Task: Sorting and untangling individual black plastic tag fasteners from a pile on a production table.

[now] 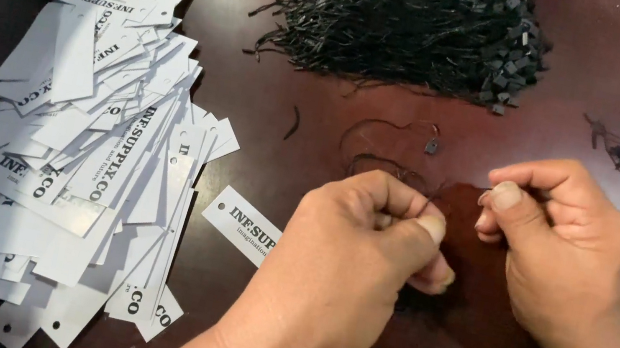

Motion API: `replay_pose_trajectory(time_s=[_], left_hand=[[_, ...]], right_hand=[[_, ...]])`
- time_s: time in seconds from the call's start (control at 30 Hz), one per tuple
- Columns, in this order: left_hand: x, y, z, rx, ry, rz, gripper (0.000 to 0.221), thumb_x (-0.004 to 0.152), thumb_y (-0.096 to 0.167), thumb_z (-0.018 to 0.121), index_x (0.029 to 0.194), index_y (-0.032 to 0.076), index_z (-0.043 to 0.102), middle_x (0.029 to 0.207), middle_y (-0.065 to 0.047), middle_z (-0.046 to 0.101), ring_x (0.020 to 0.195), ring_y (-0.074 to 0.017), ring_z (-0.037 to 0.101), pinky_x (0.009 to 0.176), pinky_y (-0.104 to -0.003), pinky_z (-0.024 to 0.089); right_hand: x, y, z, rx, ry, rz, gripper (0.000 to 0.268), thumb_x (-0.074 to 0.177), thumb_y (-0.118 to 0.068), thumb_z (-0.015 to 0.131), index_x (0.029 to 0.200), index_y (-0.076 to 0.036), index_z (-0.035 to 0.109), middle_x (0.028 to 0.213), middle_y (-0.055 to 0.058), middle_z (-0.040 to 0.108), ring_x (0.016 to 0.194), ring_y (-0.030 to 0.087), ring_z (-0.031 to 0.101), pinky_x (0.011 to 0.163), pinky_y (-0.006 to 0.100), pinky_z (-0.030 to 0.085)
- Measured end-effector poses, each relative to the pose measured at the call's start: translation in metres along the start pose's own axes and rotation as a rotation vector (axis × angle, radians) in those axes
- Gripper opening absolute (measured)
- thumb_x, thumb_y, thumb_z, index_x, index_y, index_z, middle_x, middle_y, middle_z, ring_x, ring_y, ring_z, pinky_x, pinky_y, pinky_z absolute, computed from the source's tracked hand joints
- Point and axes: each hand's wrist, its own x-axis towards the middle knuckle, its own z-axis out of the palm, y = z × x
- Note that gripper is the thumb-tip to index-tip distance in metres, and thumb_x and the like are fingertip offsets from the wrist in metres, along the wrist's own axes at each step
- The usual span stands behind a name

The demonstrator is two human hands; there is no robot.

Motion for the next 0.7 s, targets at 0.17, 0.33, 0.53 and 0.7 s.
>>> replay_pose_trajectory(time_s=[0.17,0.33,0.53,0.7], left_hand=[[-0.009,0.002,0.004,-0.203,-0.187,0.113,0.014,0.093,0.004,0.062,0.102,-0.001,0.071,0.074,-0.014,0.073,0.067,-0.0162,0.066,0.072,-0.027,0.056],[-0.012,0.006,0.000,-0.333,-0.140,0.024,0.018,0.095,0.004,0.063,0.107,-0.002,0.076,0.074,-0.014,0.067,0.058,-0.0162,0.054,0.060,-0.024,0.047],[-0.018,0.011,-0.005,-0.074,-0.206,0.031,0.022,0.094,0.011,0.064,0.107,0.003,0.081,0.067,-0.011,0.068,0.048,-0.0110,0.044,0.050,-0.024,0.039],[-0.025,0.004,-0.015,-0.152,-0.350,0.181,0.018,0.090,0.008,0.068,0.102,-0.001,0.077,0.067,-0.015,0.066,0.060,-0.0142,0.058,0.052,-0.027,0.040]], right_hand=[[-0.003,-0.011,0.006,-0.129,0.085,0.138,0.005,0.105,-0.008,0.063,0.103,-0.010,0.067,0.073,0.001,0.059,0.063,0.007,0.047,0.053,0.024,0.038],[-0.006,-0.015,0.002,-0.036,0.008,0.089,0.007,0.104,-0.008,0.061,0.109,-0.004,0.066,0.074,0.008,0.064,0.065,0.013,0.057,0.061,0.025,0.048],[-0.001,-0.006,0.002,0.001,0.052,0.063,0.018,0.092,-0.002,0.066,0.110,-0.004,0.065,0.085,0.008,0.068,0.070,0.013,0.061,0.067,0.025,0.051],[-0.007,-0.009,0.001,-0.027,0.019,0.013,0.007,0.106,-0.006,0.062,0.112,-0.006,0.065,0.090,0.005,0.065,0.078,0.008,0.056,0.071,0.021,0.045]])
